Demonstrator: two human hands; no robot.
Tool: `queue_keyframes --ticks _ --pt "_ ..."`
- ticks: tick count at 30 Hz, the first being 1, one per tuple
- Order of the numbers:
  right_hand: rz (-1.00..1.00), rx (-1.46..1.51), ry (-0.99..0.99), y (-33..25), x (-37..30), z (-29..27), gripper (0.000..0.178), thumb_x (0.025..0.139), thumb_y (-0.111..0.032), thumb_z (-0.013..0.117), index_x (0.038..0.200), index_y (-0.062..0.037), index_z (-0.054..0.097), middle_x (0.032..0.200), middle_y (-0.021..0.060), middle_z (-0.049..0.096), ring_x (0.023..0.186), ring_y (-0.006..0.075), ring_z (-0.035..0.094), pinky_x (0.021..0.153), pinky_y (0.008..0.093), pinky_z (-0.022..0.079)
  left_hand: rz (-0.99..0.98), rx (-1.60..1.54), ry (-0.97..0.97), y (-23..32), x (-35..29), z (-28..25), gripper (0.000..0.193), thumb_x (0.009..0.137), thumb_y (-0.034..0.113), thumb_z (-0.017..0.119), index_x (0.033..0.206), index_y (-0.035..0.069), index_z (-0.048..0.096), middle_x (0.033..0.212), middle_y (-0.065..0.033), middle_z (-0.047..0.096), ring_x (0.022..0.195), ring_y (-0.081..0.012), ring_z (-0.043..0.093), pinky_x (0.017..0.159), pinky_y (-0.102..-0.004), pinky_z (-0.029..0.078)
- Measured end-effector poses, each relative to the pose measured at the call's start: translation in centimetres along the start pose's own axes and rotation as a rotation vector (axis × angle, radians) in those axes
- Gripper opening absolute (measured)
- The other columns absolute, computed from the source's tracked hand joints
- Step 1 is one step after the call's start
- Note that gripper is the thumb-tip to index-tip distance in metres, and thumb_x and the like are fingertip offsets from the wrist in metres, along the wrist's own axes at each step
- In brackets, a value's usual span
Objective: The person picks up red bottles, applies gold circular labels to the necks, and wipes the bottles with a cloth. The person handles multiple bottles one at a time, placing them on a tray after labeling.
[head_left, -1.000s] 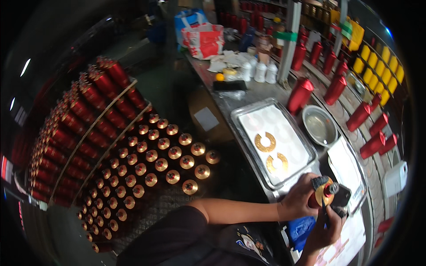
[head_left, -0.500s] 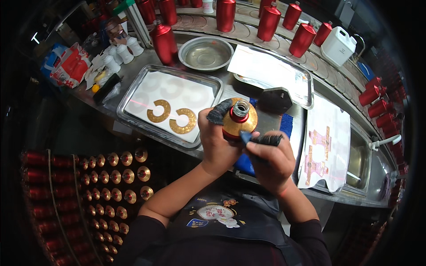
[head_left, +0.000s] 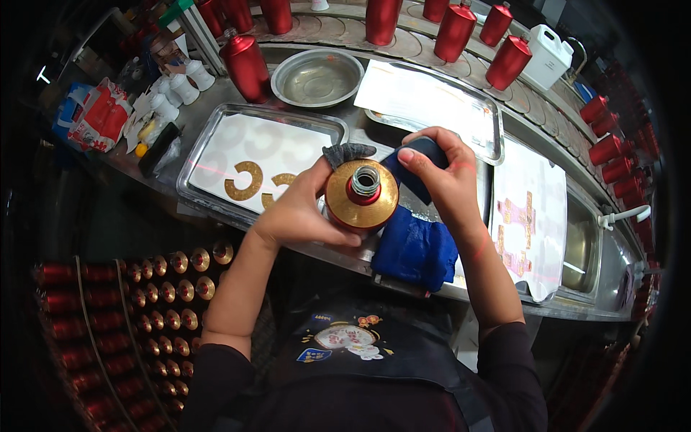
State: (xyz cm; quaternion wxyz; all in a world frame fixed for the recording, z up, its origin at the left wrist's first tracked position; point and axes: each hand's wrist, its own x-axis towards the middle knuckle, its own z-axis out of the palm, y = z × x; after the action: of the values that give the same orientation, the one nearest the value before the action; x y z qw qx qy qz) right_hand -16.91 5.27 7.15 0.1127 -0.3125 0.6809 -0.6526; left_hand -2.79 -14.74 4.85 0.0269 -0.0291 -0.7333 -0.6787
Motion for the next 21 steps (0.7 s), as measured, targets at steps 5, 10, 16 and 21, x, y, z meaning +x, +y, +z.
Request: queue_keyframes --ticks 5,10,16,21 --pt "0.102 -0.036 0.101 -1.5 -0.7 0.1 0.021 0.083 -0.012 0.079 0.099 0.0005 0.072 0.088 0.0044 0.070 0.084 0.0099 0.065 0.077 0.0239 0.052 0.154 0.067 0.182 0.5 -1.5 1.9 0.117 0.051 0.028 0.102 0.147 0.005 0.040 0.152 -0.0153 0.038 0.144 -0.0280 0.038 0.117 -0.0410 0.035" --pt "0.116 -0.107 -0.091 -1.1 1.2 0.1 0.022 0.083 -0.015 0.080 0.098 -0.0017 0.071 0.088 0.0025 0.069 0.082 0.0090 0.065 0.078 0.0222 0.051 0.112 0.226 0.331 -1.0 -2.0 4.0 0.093 0.062 0.022 0.098 0.139 0.007 0.049 0.136 -0.0137 0.054 0.131 -0.0291 0.053 0.113 -0.0406 0.041" --pt "0.102 0.009 -0.481 -2.0 5.4 0.8 0.023 0.081 -0.013 0.082 0.095 0.0007 0.071 0.087 0.0028 0.070 0.080 0.0094 0.065 0.076 0.0227 0.052 0.149 -0.015 0.158 -1.7 -0.9 2.6 0.108 0.062 0.014 0.097 0.147 0.000 0.031 0.145 -0.0150 0.051 0.136 -0.0260 0.049 0.117 -0.0397 0.036" --pt "0.086 0.042 -0.450 -1.6 6.2 0.6 0.017 0.081 -0.009 0.080 0.093 -0.0008 0.072 0.085 0.0027 0.070 0.080 0.0090 0.064 0.076 0.0233 0.052 0.090 0.029 0.033 -1.9 -0.6 2.3 0.114 0.061 0.010 0.097 0.149 0.000 0.024 0.146 -0.0150 0.050 0.136 -0.0252 0.050 0.116 -0.0382 0.036"
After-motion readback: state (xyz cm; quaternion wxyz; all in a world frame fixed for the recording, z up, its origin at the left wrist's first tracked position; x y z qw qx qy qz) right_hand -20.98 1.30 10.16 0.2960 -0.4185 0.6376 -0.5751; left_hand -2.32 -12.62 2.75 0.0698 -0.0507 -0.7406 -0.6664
